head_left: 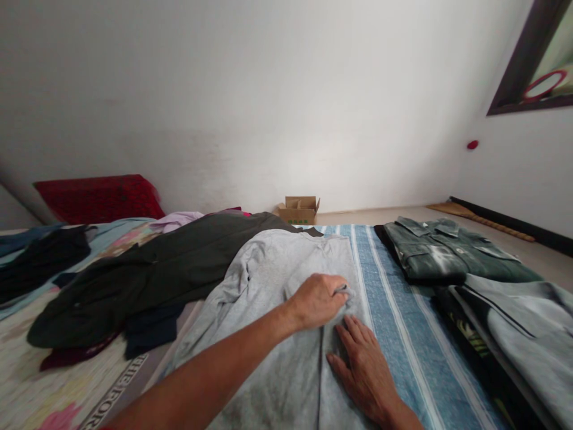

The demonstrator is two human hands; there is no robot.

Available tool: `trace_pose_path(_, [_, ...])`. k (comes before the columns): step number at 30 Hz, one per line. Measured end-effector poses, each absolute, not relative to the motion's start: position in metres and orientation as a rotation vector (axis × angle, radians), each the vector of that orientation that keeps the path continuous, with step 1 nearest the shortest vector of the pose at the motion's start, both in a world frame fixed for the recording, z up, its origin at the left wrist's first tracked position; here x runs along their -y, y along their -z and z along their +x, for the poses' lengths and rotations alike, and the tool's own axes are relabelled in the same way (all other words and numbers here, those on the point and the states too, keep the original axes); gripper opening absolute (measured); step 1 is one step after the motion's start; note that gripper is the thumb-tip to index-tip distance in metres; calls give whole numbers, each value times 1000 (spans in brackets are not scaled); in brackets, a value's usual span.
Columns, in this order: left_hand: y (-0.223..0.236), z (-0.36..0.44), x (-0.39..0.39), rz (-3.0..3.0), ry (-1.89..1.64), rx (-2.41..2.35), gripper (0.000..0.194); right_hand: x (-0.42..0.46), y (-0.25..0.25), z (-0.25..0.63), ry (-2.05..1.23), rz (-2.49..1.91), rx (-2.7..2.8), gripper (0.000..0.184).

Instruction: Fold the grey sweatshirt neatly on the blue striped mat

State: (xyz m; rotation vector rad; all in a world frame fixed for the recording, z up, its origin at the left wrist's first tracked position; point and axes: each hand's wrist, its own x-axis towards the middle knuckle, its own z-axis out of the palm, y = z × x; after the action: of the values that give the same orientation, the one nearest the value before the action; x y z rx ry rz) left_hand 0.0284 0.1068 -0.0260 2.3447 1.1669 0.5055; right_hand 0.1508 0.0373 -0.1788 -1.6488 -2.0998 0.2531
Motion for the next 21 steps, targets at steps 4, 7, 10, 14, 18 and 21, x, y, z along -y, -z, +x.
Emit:
trace_pose_path(4, [64, 33, -98, 2343, -308, -1134, 18, -40, 180, 155, -359, -1438, 1970, 41])
trace_pose_path(7, [75, 31, -94, 2256, -303, -1092, 15, -44, 182, 158, -517, -1363, 1819, 35])
trace_pose_path(10, [73, 27, -92, 2201, -293, -1052, 16, -47, 182, 161, -666, -1278, 1669, 37])
trace_pose_path(14, [70, 19, -91, 2182, -184, -988, 17, -50, 183, 164, -795, -1218, 1490, 29])
trace_pose_path(18, [76, 12, -89, 2025, -142, -872, 22, -50, 182, 167, -812, -1243, 1367, 22])
trace_pose_path(21, [86, 5, -98, 1822, -141, -867, 35, -48, 178, 169, -808, -1263, 1321, 24])
